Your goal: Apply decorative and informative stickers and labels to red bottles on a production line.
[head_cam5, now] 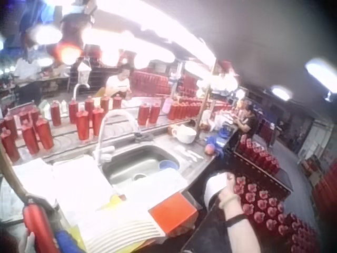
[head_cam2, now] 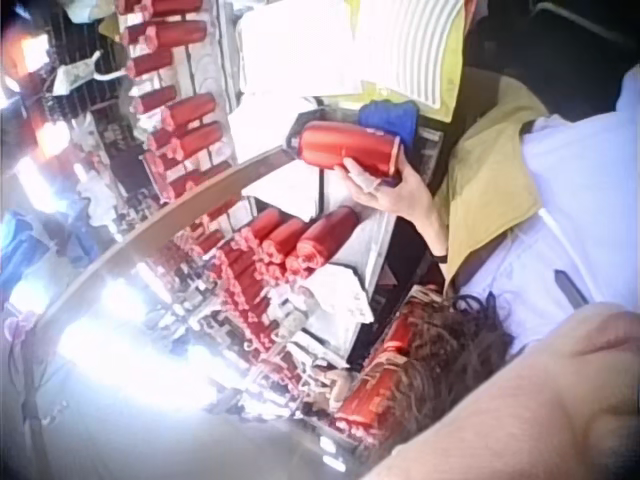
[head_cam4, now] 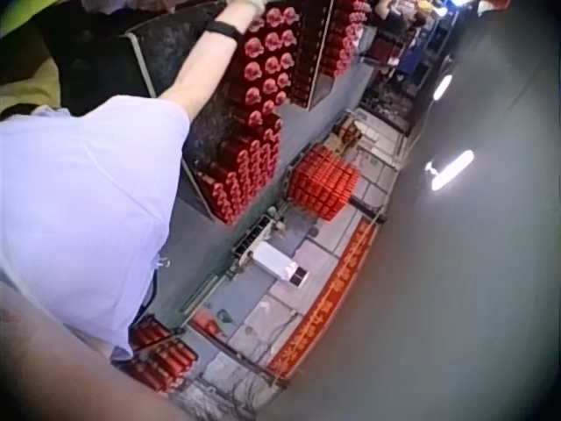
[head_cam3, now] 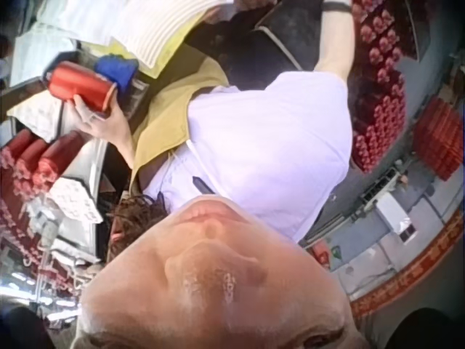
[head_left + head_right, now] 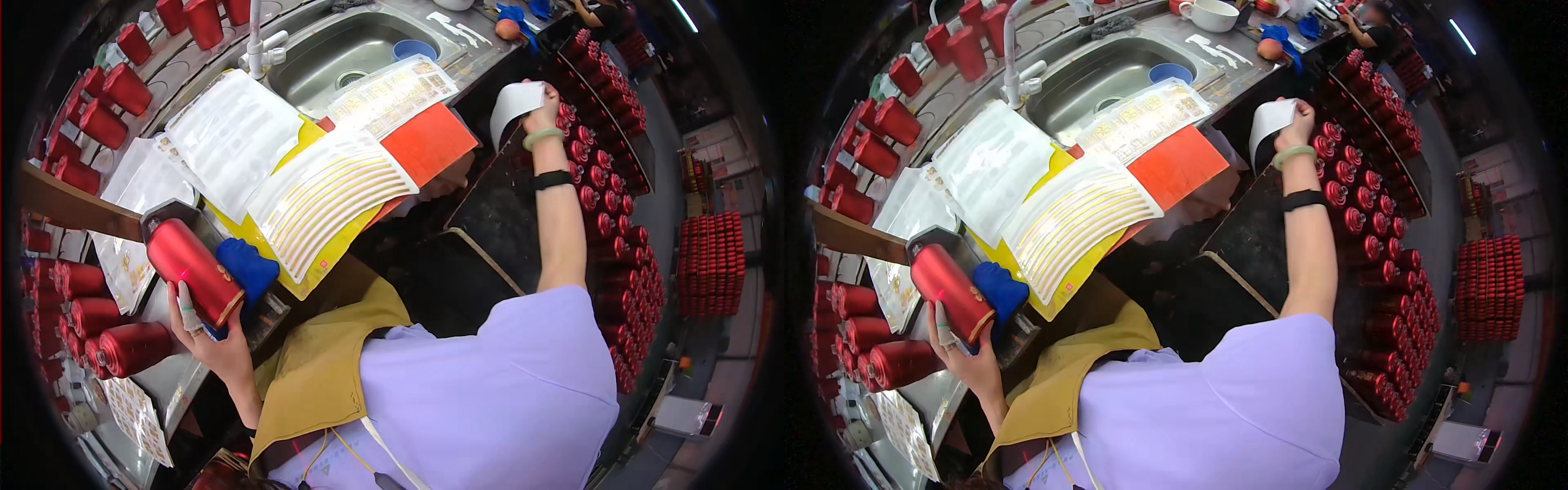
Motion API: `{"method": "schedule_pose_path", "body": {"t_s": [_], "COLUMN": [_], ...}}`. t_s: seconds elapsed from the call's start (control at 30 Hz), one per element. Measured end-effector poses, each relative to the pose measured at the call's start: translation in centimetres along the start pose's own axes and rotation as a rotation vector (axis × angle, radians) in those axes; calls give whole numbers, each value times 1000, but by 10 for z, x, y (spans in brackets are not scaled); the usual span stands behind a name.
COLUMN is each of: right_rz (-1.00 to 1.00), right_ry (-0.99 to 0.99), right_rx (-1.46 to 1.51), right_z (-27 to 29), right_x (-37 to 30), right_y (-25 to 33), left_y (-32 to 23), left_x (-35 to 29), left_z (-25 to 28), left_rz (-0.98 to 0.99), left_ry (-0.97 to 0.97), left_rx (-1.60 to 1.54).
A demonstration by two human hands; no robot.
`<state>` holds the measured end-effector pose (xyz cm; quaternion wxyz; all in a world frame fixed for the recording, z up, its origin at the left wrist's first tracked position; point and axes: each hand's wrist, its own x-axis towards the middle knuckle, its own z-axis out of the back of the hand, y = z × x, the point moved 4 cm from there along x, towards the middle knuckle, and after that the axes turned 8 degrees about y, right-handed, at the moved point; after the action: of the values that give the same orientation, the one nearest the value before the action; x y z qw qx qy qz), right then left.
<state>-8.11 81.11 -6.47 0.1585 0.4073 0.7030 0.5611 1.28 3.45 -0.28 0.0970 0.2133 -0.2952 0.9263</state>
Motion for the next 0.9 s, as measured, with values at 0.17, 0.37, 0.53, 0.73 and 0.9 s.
{"method": "schedule_pose_path", "body": {"t_s": [0.17,0.37,0.53,0.73,0.9], "right_rz": [-60,-421,186,234,357], "right_ry": [-282,90,327,1081,1289], "right_rx": [236,-661,-845,-949,-1240], "right_z": [-35,-40,-109,-294,-345], "right_x": [-41,-82,-66,-142,-134], "right_y": [-66,-82,-32,-16,-73], "left_y": [-3,-5,-7,-7,-9], "left_x": [-4,-8,-3,-5,-2], "left_z": [3,5,3,4,4], "left_rz": [18,65,60,81,82], "left_ry": [-7,-3,23,4,18], "left_rx": [26,16,22,33,20]}}
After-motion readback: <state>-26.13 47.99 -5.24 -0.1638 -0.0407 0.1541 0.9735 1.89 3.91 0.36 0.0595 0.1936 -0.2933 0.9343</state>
